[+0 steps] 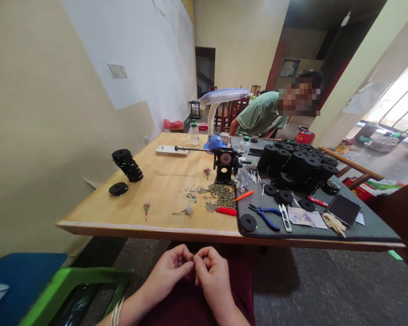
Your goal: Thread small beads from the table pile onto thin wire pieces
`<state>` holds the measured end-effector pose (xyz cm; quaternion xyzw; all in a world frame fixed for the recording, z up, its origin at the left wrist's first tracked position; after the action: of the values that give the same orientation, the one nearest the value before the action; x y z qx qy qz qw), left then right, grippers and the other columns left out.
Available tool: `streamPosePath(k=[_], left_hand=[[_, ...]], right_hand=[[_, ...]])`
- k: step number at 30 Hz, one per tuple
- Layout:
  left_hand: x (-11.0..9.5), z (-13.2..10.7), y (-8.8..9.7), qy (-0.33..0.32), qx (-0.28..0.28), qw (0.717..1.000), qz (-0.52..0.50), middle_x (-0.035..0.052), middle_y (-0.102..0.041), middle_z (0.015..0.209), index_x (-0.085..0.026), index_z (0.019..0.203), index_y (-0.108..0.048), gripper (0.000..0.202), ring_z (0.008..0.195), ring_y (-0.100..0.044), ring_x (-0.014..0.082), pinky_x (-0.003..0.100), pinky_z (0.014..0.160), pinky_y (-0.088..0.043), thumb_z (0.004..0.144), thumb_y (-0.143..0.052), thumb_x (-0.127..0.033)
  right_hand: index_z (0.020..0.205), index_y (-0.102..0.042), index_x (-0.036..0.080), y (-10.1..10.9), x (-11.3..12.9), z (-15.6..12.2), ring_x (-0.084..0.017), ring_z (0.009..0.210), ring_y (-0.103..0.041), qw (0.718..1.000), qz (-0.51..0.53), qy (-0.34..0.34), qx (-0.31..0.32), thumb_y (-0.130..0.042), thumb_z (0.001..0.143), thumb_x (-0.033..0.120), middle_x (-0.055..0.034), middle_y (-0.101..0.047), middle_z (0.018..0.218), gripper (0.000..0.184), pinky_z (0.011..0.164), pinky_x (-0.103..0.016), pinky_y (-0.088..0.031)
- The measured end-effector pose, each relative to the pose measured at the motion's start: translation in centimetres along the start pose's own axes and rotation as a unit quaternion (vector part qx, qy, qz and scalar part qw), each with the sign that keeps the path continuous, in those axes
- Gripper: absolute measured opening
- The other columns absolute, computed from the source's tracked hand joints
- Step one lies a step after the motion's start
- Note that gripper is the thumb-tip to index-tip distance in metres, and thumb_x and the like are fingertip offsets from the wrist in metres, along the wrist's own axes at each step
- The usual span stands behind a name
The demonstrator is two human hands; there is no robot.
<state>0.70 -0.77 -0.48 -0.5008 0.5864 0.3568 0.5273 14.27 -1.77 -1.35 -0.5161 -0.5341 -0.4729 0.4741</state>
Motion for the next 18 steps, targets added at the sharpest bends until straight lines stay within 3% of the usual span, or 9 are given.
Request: streamPosePath(k=[13,18], left_hand=[[0.03,-0.03,0.12,-0.017,-0.005,0.999,0.028,-0.0029,-0.055,0.06,-0.015,0.065,-0.052,0.017,0.056,-0.047,0.0095,0.021,0.054,-0.039,0.07,-0.066,-0.022],[0.15,-0.06,-0.18,0.009,0.003,1.0,-0.03,-0.005,-0.053,0.058,-0.017,0.068,-0.048,0.024,0.052,-0.048,0.0086,0.021,0.051,-0.04,0.07,-0.07,-0.028]], right_hand=[[0.069,-0.055,0.017,0.09,0.22,-0.15,-0.007,0.033,-0.038,0.999,-0.038,0.009,0.002,-0.061,0.076,0.051,0.007,-0.047,0.038,0.035,0.039,-0.019,-0.03],[0.069,-0.052,0.018,-0.03,-0.07,-0.1,-0.006,0.032,-0.036,1.0,-0.003,0.006,0.001,-0.061,0.076,0.053,0.0083,-0.045,0.038,0.037,0.037,-0.018,-0.028]])
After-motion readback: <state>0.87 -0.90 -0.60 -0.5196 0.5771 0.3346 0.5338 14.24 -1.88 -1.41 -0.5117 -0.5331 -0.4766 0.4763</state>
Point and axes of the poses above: each hand's wrist, its own z-axis towards the middle knuckle, its own y-axis out of the back of the hand, x = y × z, the point moved 1 cm from there along z, towards the middle knuckle
